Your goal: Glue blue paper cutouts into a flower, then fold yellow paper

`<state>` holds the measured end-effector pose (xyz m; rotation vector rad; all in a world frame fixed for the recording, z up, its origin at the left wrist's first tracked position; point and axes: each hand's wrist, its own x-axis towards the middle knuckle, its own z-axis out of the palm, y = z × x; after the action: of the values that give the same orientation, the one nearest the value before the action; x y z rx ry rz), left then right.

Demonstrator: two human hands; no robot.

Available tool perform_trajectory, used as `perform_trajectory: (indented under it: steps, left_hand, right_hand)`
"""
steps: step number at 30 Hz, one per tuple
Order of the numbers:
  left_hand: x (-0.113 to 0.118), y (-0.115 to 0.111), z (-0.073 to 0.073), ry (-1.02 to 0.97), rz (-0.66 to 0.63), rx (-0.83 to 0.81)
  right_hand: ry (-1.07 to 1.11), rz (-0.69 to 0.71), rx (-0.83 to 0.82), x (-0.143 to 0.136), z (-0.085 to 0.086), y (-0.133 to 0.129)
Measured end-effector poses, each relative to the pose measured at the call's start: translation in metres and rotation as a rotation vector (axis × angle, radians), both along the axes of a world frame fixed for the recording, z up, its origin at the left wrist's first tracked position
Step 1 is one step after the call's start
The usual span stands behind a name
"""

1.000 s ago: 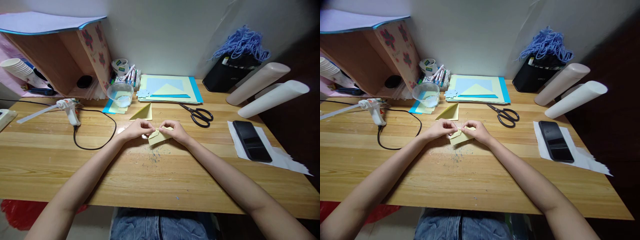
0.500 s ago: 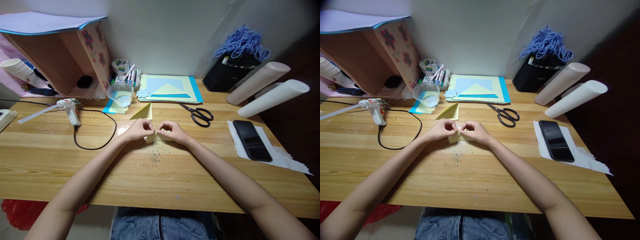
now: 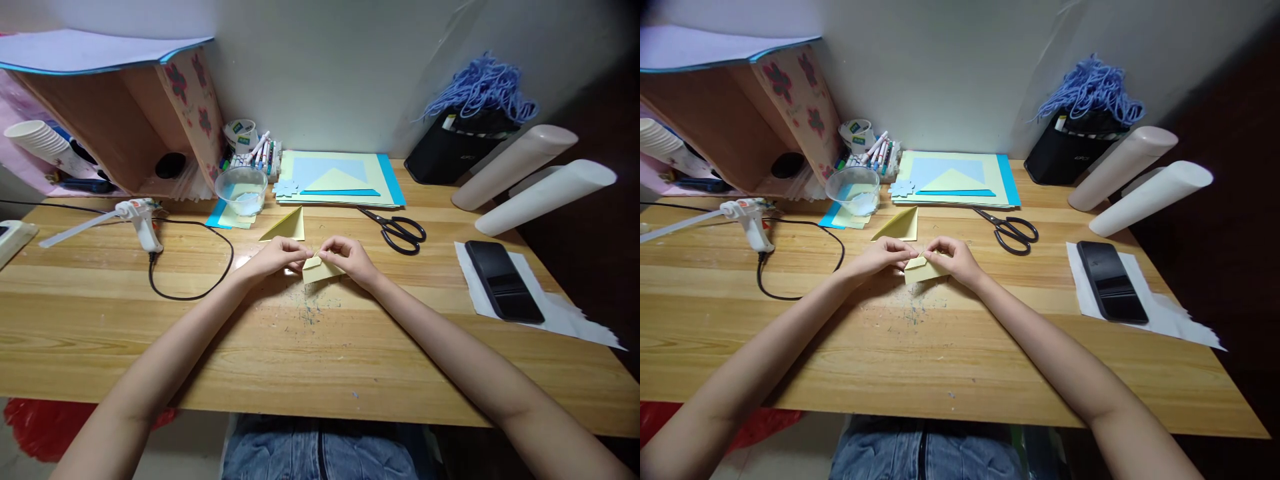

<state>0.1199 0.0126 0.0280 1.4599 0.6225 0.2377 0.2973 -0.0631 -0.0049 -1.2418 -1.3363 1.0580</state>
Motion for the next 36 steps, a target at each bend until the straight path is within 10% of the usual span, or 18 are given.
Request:
perform_trajectory:
  steps: [36]
  left_hand:
    - [0.008,-0.004,-0.011,0.114,0.112,0.325]
  right_hand:
    - [-0.116,-0.066,0.04,-0.002,0.0,0.001]
